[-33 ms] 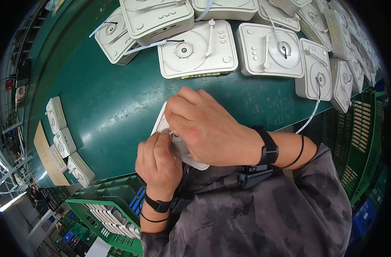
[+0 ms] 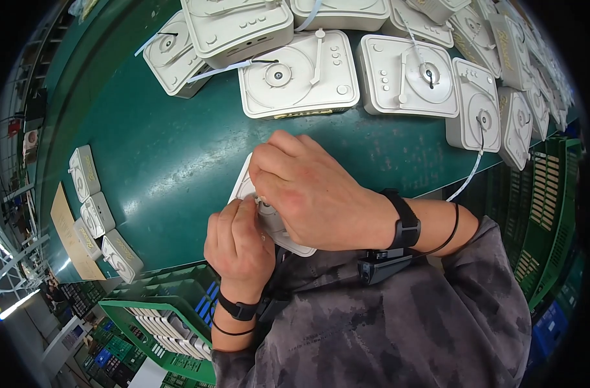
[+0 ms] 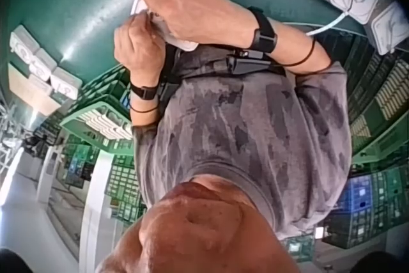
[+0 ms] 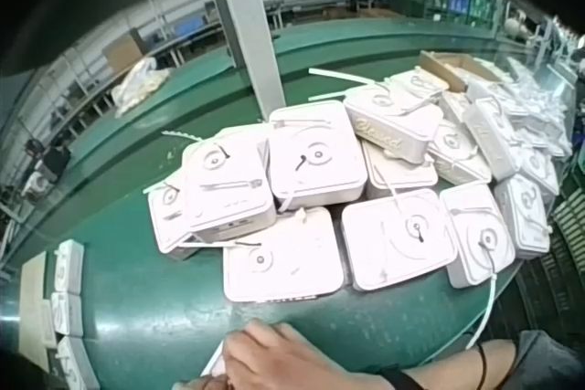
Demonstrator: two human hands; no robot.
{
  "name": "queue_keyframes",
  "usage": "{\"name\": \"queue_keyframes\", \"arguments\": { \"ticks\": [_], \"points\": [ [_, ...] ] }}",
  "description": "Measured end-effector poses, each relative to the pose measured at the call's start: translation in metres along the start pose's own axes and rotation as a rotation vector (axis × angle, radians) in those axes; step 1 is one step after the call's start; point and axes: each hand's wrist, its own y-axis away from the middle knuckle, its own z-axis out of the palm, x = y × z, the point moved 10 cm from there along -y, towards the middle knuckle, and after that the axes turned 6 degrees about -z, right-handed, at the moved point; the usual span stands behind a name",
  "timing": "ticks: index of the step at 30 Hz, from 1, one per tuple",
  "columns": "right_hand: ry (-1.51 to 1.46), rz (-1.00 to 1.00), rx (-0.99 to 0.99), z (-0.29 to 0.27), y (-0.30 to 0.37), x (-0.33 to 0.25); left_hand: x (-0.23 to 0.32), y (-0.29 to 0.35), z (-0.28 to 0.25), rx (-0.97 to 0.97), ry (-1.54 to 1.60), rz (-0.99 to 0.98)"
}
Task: Assembling components and packing white electronic devices into green plastic crates on a production floor.
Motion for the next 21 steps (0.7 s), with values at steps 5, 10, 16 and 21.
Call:
{"name": "queue_keyframes", "arguments": {
  "ticks": [5, 10, 16, 21],
  "points": [
    [-0.020, 0.017, -0.024, 0.0014, -0.0009, 0.0010, 0.0000, -0.0001, 0.0009, 0.006, 0.007, 0.000],
    [-0.028, 0.017, -0.031, 0.0014, -0.0007, 0.0019, 0.0032, -0.0006, 0.0002, 0.034, -0.004, -0.016],
    [-0.066, -0.006, 0.034, -0.0007, 0.0000, 0.0014, 0.0042, -0.0043, 0.0003, 0.009, 0.014, -0.012],
    [-0.124, 0.006, 0.004, 0.0013, -0.0021, 0.0040, 0.0039, -0.0079, 0.0017, 0.010, 0.039, 0.015]
  ]
}}
